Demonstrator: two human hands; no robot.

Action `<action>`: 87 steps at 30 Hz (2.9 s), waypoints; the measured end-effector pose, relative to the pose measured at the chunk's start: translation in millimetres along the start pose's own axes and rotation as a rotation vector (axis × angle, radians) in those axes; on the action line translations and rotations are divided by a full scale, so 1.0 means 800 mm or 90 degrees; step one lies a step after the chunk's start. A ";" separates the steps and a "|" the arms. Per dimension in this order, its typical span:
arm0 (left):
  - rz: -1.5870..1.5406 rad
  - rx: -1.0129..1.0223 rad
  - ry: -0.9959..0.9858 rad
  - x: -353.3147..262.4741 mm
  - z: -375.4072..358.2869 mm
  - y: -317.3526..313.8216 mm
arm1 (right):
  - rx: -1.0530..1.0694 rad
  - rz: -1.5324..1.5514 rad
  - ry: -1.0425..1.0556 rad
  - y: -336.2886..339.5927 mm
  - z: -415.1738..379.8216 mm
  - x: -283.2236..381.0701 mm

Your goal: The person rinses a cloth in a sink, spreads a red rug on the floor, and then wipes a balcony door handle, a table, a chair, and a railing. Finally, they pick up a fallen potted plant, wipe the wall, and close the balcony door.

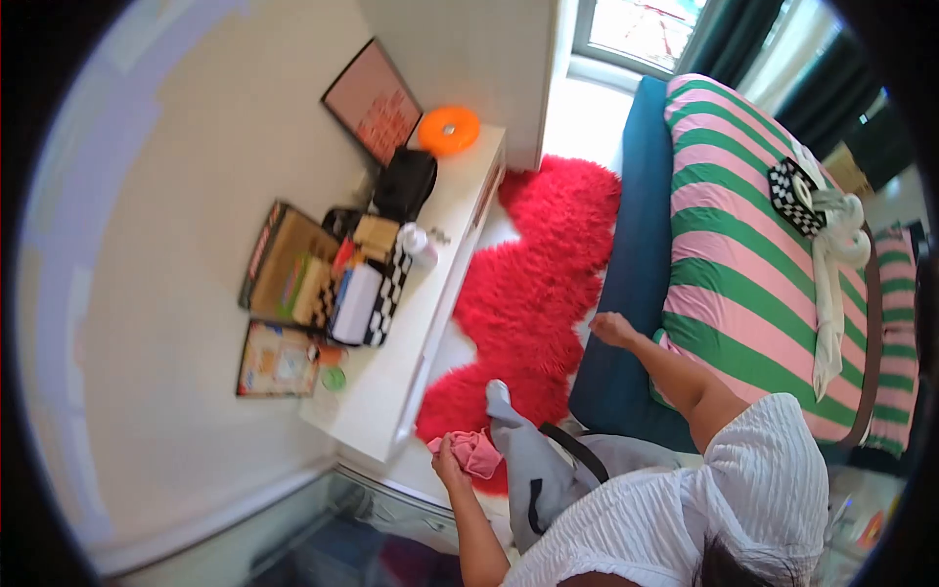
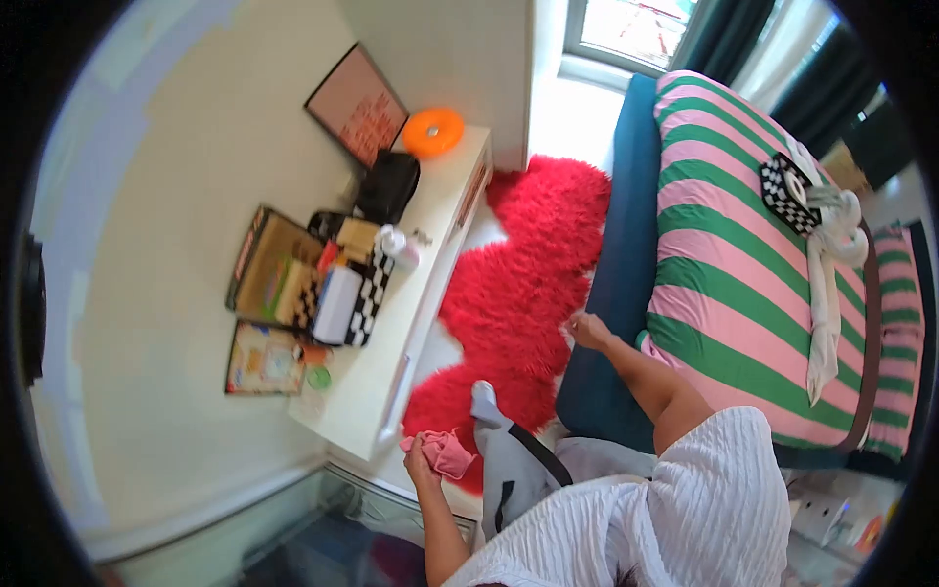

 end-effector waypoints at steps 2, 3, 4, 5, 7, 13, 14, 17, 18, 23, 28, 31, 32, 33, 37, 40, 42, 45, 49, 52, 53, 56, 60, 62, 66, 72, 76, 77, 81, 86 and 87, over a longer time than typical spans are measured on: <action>0.110 0.070 -0.007 -0.039 0.030 -0.054 | -0.097 0.194 -0.046 0.078 -0.001 0.024; 0.158 0.054 0.005 -0.065 0.029 -0.084 | -0.126 0.202 -0.048 0.105 -0.003 0.031; 0.167 0.083 -0.009 -0.093 0.032 -0.133 | -0.159 0.206 -0.050 0.137 -0.007 0.035; 0.191 0.128 -0.016 -0.114 0.037 -0.180 | -0.171 0.196 -0.062 0.150 -0.019 0.037; 0.271 0.183 -0.029 -0.153 0.043 -0.271 | -0.166 0.169 -0.056 0.155 -0.043 0.032; 0.304 0.433 -0.099 -0.201 0.030 -0.613 | -0.210 0.408 -0.178 0.203 -0.103 0.005; 0.309 0.449 -0.105 -0.195 0.026 -0.667 | -0.250 0.528 -0.204 0.214 -0.098 -0.008; 0.316 0.565 -0.080 -0.153 -0.016 -0.832 | -0.330 0.678 -0.209 0.290 -0.055 -0.021; 0.326 0.632 0.007 -0.132 -0.058 -0.885 | -0.357 0.698 -0.196 0.334 -0.032 -0.017; 0.403 0.869 0.120 -0.039 -0.194 -1.093 | -0.462 0.544 0.001 0.561 0.093 -0.004; 0.437 0.973 0.180 -0.039 -0.278 -1.281 | -0.547 0.461 0.157 0.733 0.203 -0.044; 0.512 1.020 0.108 -0.060 -0.264 -1.404 | -0.705 0.165 0.038 0.825 0.246 -0.088; 0.511 1.025 0.102 -0.065 -0.267 -1.442 | -0.710 0.162 0.041 0.858 0.264 -0.094; 0.543 0.985 0.029 -0.073 -0.258 -1.486 | -0.732 0.079 0.031 0.894 0.280 -0.093; 0.629 0.985 -0.054 -0.069 -0.246 -1.660 | -0.729 0.023 0.050 0.988 0.396 -0.162; 0.650 0.959 -0.080 -0.062 -0.252 -1.789 | -0.748 0.109 0.101 1.081 0.466 -0.220; 0.658 0.999 -0.046 -0.060 -0.261 -1.874 | -0.833 0.189 0.093 1.143 0.481 -0.247; 0.565 1.059 -0.051 -0.060 -0.300 -1.987 | -0.887 0.103 0.051 1.229 0.508 -0.291; 0.509 1.090 -0.106 -0.060 -0.317 -2.106 | -0.930 0.249 0.106 1.312 0.555 -0.396; 0.536 1.025 -0.126 -0.095 -0.322 -2.186 | -1.019 0.705 0.155 1.403 0.591 -0.492; 0.531 1.008 -0.207 -0.107 -0.315 -2.220 | -1.016 0.782 0.181 1.445 0.603 -0.509; 0.529 1.006 -0.331 -0.121 -0.296 -2.317 | -0.992 0.823 0.266 1.586 0.642 -0.552; 0.604 1.015 -0.437 -0.110 -0.313 -2.446 | -1.057 0.567 0.200 1.773 0.725 -0.713; 0.592 1.060 -0.420 -0.084 -0.311 -2.522 | -1.103 0.433 0.179 1.859 0.768 -0.785; 0.643 1.078 -0.482 -0.033 -0.313 -2.651 | -1.320 -0.077 0.035 1.911 0.797 -0.860; 0.728 1.060 -0.513 -0.009 -0.331 -2.756 | -1.212 -0.124 -0.252 1.940 0.811 -0.873; 0.758 1.106 -0.488 0.010 -0.367 -2.769 | -1.166 -0.070 -0.335 1.959 0.827 -0.870; 0.738 1.123 -0.500 0.017 -0.377 -2.776 | -1.244 0.067 -0.194 1.967 0.826 -0.854; 0.696 1.181 -0.521 0.033 -0.409 -2.778 | -1.331 0.252 -0.077 1.967 0.832 -0.863; 0.676 1.229 -0.568 0.066 -0.415 -2.784 | -1.365 0.220 -0.092 1.987 0.842 -0.882; 0.701 1.238 -0.557 0.070 -0.413 -2.788 | -1.348 0.180 -0.109 1.995 0.851 -0.890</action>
Point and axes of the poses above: each hand's wrist, its own z-axis towards the middle knuckle, its own y-axis out of the back of the hand, x = y × z, the point moved 10 cm from there along z, towards the middle knuckle, and after that the axes turned 9 degrees about z, right-handed, at the moved point
